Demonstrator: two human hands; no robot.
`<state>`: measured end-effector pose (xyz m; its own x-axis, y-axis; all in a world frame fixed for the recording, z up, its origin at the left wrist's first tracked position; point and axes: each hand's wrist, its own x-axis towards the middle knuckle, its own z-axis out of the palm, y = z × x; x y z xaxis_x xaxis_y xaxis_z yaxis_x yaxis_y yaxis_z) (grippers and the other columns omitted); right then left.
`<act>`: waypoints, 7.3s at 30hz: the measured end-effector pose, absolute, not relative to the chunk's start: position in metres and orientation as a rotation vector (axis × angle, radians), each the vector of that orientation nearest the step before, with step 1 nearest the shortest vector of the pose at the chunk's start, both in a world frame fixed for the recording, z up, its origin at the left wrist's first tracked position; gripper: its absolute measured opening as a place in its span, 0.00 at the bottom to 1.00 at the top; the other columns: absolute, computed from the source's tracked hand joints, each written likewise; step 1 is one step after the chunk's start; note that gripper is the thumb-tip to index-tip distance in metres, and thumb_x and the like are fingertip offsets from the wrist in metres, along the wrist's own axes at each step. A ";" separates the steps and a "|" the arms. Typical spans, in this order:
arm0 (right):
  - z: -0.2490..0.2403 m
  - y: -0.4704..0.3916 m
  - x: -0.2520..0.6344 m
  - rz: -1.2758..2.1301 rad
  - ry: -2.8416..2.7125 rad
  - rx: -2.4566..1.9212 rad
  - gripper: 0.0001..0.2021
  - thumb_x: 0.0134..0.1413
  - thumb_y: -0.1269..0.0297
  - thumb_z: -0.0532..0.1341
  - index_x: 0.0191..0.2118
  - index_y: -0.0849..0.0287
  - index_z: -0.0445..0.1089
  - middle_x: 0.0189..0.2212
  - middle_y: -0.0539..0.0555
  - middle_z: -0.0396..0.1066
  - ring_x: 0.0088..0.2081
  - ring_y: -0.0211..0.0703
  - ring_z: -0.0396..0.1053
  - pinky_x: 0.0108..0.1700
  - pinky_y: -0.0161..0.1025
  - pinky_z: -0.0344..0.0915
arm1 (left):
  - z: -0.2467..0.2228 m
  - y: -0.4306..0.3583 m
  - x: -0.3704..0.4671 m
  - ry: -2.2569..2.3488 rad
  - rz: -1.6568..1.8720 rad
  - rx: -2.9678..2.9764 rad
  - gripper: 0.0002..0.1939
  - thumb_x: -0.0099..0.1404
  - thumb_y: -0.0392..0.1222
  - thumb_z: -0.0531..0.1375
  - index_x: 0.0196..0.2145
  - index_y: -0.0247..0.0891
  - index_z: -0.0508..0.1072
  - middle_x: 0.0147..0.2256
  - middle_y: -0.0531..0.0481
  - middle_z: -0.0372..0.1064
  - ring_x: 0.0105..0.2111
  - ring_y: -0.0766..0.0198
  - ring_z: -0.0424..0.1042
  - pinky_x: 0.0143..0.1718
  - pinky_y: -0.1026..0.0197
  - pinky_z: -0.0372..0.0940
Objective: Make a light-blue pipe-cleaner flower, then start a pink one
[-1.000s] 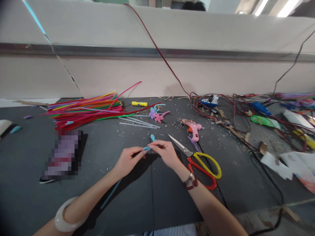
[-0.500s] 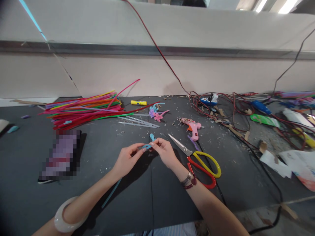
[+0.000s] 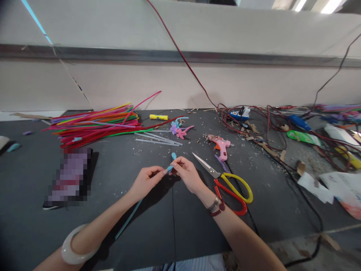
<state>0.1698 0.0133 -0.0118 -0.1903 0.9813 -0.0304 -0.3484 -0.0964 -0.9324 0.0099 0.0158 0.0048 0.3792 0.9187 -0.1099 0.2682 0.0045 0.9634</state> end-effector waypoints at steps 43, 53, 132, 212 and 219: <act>-0.014 0.007 0.179 0.146 -2.016 -1.032 0.14 0.54 0.73 0.53 0.46 0.58 0.66 0.41 0.57 0.68 0.45 0.45 0.62 0.48 0.46 0.62 | 0.004 0.016 0.011 1.083 0.823 1.346 0.13 0.57 0.47 0.55 0.29 0.32 0.70 0.13 0.58 0.56 0.12 0.76 0.48 0.12 0.71 0.42; -0.016 0.005 0.184 0.064 -2.154 -0.942 0.16 0.56 0.71 0.52 0.50 0.56 0.63 0.42 0.55 0.69 0.46 0.45 0.62 0.46 0.46 0.65 | 0.006 0.013 0.013 0.962 0.720 1.242 0.14 0.58 0.48 0.54 0.25 0.33 0.64 0.14 0.58 0.56 0.11 0.78 0.47 0.11 0.72 0.41; -0.009 0.009 0.166 1.263 -1.107 -1.165 0.07 0.41 0.62 0.63 0.26 0.60 0.73 0.21 0.50 0.71 0.23 0.36 0.67 0.30 0.35 0.65 | 0.002 0.016 0.013 0.969 0.860 0.877 0.11 0.44 0.37 0.66 0.28 0.32 0.71 0.24 0.49 0.73 0.25 0.66 0.72 0.33 0.63 0.66; 0.009 0.015 0.192 1.430 -1.564 -1.124 0.10 0.49 0.62 0.58 0.32 0.62 0.72 0.22 0.50 0.70 0.25 0.36 0.68 0.33 0.35 0.65 | 0.002 0.025 -0.004 0.852 0.474 0.847 0.06 0.50 0.35 0.63 0.27 0.29 0.74 0.23 0.49 0.69 0.22 0.73 0.65 0.26 0.72 0.59; 0.006 0.015 0.194 1.532 -1.511 -1.031 0.12 0.44 0.63 0.62 0.37 0.61 0.72 0.27 0.52 0.73 0.27 0.35 0.68 0.34 0.34 0.64 | 0.008 0.025 -0.003 0.838 0.480 0.805 0.05 0.48 0.34 0.63 0.25 0.29 0.74 0.22 0.50 0.68 0.21 0.74 0.64 0.25 0.72 0.59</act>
<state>0.1942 0.0153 0.0059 -0.4053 0.9131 -0.0449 0.0321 -0.0349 -0.9989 -0.0034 0.0254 0.0081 0.5917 0.6586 -0.4650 -0.0683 0.6157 0.7850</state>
